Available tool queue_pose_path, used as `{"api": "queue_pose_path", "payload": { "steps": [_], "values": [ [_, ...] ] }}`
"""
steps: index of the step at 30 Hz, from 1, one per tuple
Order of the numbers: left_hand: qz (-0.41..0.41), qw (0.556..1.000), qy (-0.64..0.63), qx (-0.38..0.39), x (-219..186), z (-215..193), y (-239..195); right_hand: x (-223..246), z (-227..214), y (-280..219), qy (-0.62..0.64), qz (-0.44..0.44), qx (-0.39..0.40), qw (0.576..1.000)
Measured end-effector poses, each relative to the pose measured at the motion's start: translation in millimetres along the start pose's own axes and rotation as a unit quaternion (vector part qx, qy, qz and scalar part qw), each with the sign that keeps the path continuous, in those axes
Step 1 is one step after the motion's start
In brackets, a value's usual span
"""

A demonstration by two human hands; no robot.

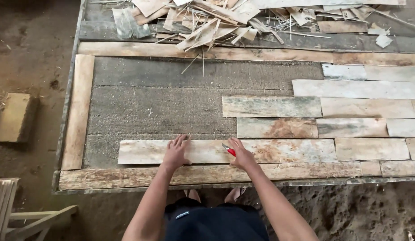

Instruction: Selecting, marking, and arranging thin wood planks on a wooden frame to create a surface.

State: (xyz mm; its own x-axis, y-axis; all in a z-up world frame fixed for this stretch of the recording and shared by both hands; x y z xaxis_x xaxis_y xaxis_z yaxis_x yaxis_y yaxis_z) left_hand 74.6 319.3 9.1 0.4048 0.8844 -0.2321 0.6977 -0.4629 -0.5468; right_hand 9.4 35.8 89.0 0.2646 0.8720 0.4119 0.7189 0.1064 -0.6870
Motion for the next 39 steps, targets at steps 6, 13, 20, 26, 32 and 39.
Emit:
{"api": "queue_pose_path", "payload": {
  "steps": [6, 13, 20, 26, 32, 39],
  "values": [
    [0.007, 0.999, 0.031, -0.002, 4.1, 4.4, 7.3, -2.9, -0.4, 7.5, -0.016, 0.015, 0.002, 1.000],
    [0.011, 1.000, 0.011, 0.006, 5.3, 15.7, 7.3, -2.9, 1.4, 6.1, 0.000, 0.017, 0.005, 1.000],
    [0.009, 1.000, -0.023, 0.019, 1.8, 9.1, -0.9, -4.9, 2.0, 3.3, 0.008, 0.015, -0.002, 1.000],
    [0.010, 0.999, -0.034, 0.020, -0.9, 7.1, -2.5, -11.2, 8.3, 4.6, 0.014, 0.010, -0.016, 1.000],
    [0.011, 0.999, -0.041, 0.014, -5.5, -0.6, -8.3, -31.0, 7.3, 16.7, 0.057, 0.011, -0.075, 0.995],
    [0.007, 0.999, -0.051, 0.016, -15.4, 4.9, -2.0, -51.7, 5.7, 28.0, 0.015, 0.007, -0.082, 0.996]
  ]
}}
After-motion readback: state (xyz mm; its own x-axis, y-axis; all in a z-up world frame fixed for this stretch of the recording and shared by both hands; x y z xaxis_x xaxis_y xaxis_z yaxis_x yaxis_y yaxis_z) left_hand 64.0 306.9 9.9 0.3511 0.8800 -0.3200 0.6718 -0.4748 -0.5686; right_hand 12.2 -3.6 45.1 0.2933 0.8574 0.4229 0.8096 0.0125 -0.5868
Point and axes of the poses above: each hand's wrist, its own y-axis towards the middle knuckle, its own z-axis out of the palm, x = y × z, the point moved 1 cm from there along y, towards the middle knuckle, and after that the axes turned 9 degrees about x, right-handed, at the moved point
